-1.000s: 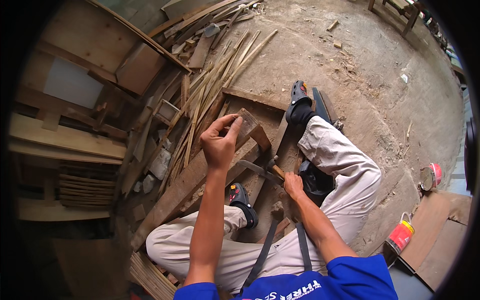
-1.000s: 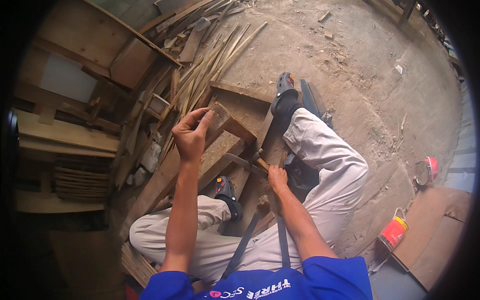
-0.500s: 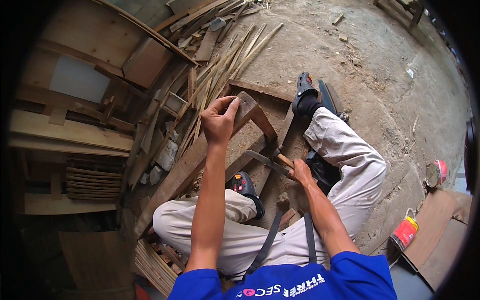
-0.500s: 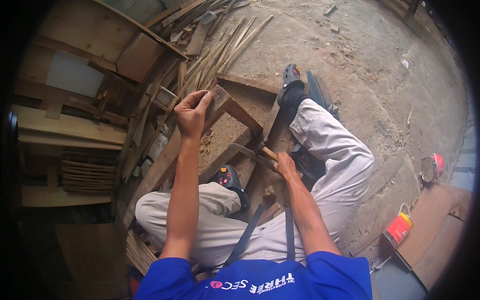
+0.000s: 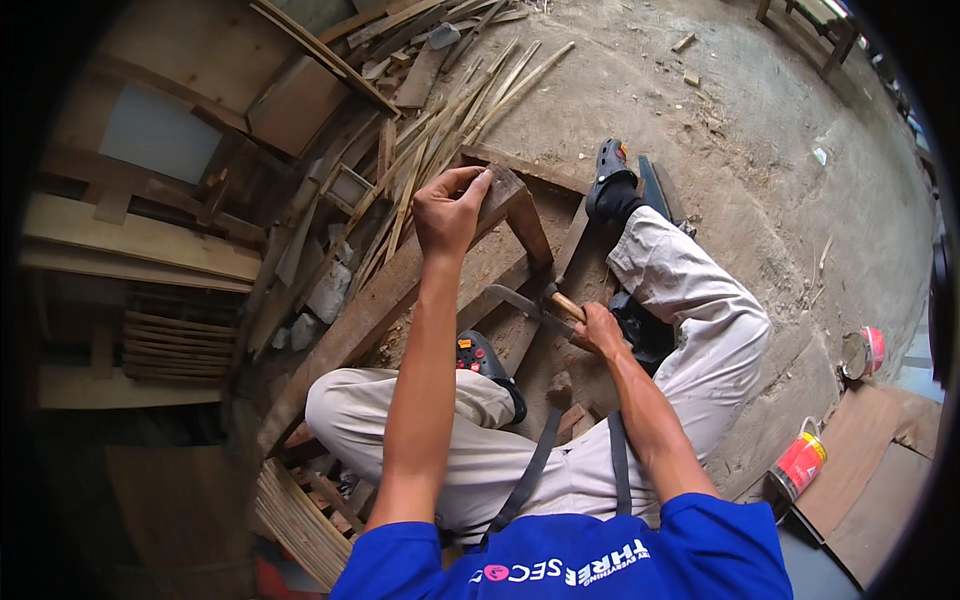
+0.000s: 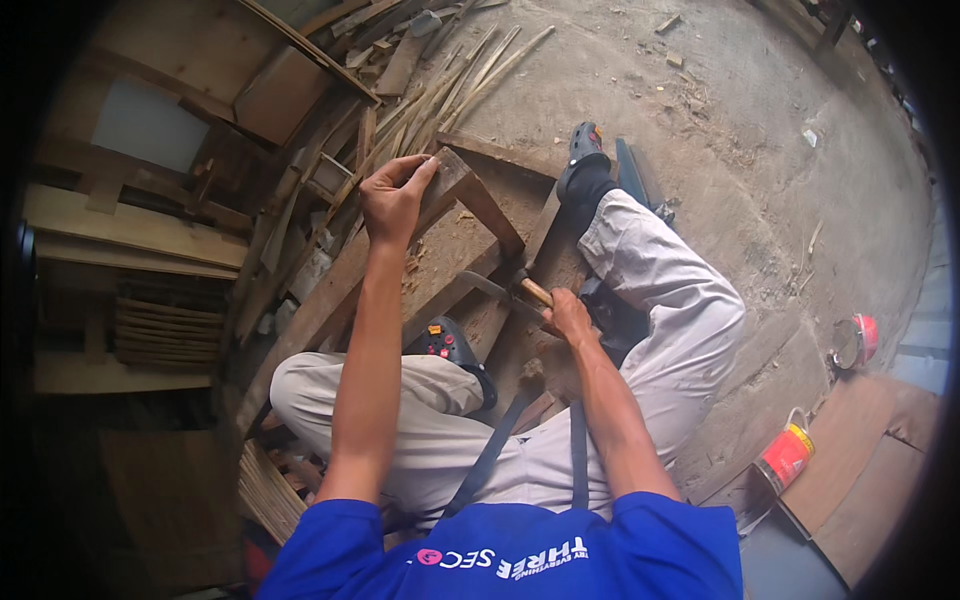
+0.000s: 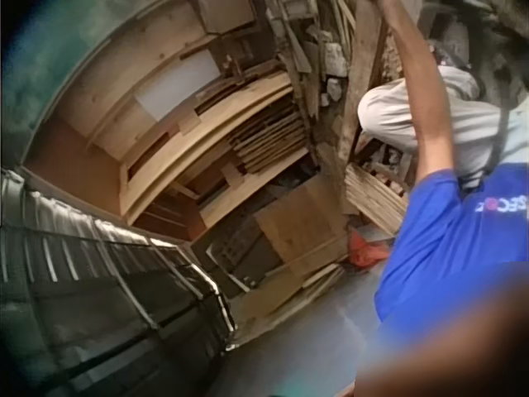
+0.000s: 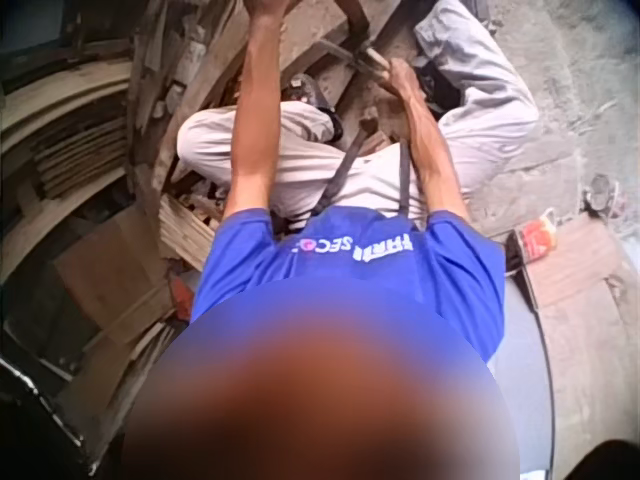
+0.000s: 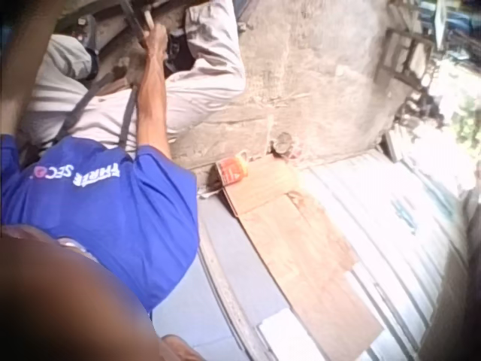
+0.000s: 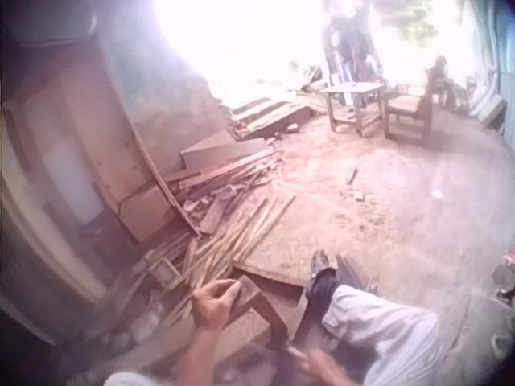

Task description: The person sits on the floor in a woodworking area and repeatedly hammers nails into a small wooden frame. They retrieve nails from a small bag, position them on the wood, and strike them with a hammer.

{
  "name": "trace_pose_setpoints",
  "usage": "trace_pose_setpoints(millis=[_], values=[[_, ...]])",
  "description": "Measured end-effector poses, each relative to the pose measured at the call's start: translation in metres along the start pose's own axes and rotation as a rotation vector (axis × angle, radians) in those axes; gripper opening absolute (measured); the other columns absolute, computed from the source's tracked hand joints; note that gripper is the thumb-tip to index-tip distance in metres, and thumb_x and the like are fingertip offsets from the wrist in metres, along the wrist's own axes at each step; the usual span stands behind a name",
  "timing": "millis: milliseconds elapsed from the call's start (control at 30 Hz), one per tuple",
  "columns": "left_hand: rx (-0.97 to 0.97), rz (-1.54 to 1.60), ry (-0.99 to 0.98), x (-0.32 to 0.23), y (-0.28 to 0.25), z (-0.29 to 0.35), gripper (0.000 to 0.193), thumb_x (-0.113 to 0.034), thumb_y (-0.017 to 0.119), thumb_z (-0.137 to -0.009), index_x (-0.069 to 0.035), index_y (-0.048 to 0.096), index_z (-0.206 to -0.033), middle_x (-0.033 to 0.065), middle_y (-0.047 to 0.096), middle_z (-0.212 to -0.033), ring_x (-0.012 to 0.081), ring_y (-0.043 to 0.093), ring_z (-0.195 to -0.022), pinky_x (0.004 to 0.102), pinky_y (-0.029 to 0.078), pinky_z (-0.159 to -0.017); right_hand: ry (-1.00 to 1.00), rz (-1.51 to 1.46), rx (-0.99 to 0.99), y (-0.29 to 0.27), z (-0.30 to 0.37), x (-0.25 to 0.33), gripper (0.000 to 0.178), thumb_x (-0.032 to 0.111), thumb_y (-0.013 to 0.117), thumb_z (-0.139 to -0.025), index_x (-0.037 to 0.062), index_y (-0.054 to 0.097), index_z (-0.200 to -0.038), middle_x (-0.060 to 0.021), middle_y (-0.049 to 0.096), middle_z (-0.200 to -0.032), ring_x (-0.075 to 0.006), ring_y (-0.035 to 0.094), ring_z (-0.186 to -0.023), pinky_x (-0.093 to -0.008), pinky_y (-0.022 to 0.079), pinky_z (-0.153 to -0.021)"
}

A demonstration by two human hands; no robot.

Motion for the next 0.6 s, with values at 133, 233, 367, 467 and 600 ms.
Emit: trace_pose_setpoints(millis=[133, 233, 367, 467, 600], values=[[0.011, -0.004, -0.007, 0.001, 0.0, -0.002, 0.017, -0.014, 0.078, -0.085, -0.002, 0.079, -0.097, 0.004, 0.077, -0.086, 0.0074, 0.069, -0.077, 0.0219, 0.051, -0.072, 0.06, -0.01, -0.006, -0.005, 0.001, 0.005, 0.032, 0.023, 0.073, -0.079, 0.0004, 0.065, -0.101, -0.0251, 0.067, -0.103, -0.0449, 0.066, -0.098, -0.0523, 0.053, -0.084], [0.011, 0.021, -0.021, 0.004, 0.0, -0.002, 0.016, -0.015, 0.078, -0.085, -0.002, 0.079, -0.096, 0.0043, 0.077, -0.086, 0.0073, 0.069, -0.076, 0.022, 0.051, -0.071, 0.143, -0.146, -0.053, -0.012, 0.002, 0.01, 0.035, 0.025, 0.069, -0.079, -0.0037, 0.069, -0.099, -0.0286, 0.069, -0.095, -0.0448, 0.068, -0.094, -0.0498, 0.054, -0.083], [0.0, 0.02, 0.015, 0.003, 0.0, -0.001, 0.016, -0.015, 0.078, -0.084, -0.003, 0.079, -0.095, 0.0054, 0.077, -0.083, 0.0094, 0.071, -0.074, 0.0229, 0.052, -0.068, 0.241, -0.232, -0.109, -0.022, 0.005, 0.016, 0.039, 0.028, 0.067, -0.082, -0.0033, 0.071, -0.106, -0.0284, 0.071, -0.095, -0.0417, 0.07, -0.094, -0.0462, 0.055, -0.085], [0.009, 0.002, -0.018, 0.006, 0.0, -0.001, 0.016, -0.015, 0.078, -0.085, -0.003, 0.079, -0.095, 0.0042, 0.077, -0.084, 0.0085, 0.069, -0.075, 0.0222, 0.051, -0.069, 0.26, -0.257, -0.156, -0.03, 0.007, 0.019, 0.041, 0.029, 0.067, -0.083, -0.0034, 0.071, -0.107, -0.0268, 0.072, -0.096, -0.0398, 0.071, -0.095, -0.0453, 0.055, -0.086], [0.022, 0.041, -0.034, 0.007, 0.002, -0.001, 0.016, -0.015, 0.078, -0.084, -0.004, 0.08, -0.096, 0.0052, 0.077, -0.085, 0.0092, 0.07, -0.076, 0.0228, 0.052, -0.071, 0.288, -0.272, -0.204, -0.031, 0.008, 0.012, 0.043, 0.03, 0.068, -0.083, -0.0044, 0.071, -0.108, -0.0254, 0.073, -0.096, -0.038, 0.072, -0.094, -0.0433, 0.055, -0.085]])
Point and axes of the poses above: each hand's wrist, its own z-axis away from the middle knuckle, its own y-axis out of the palm, x = y × z, the point moved 8 cm from there along -z, towards the middle knuckle
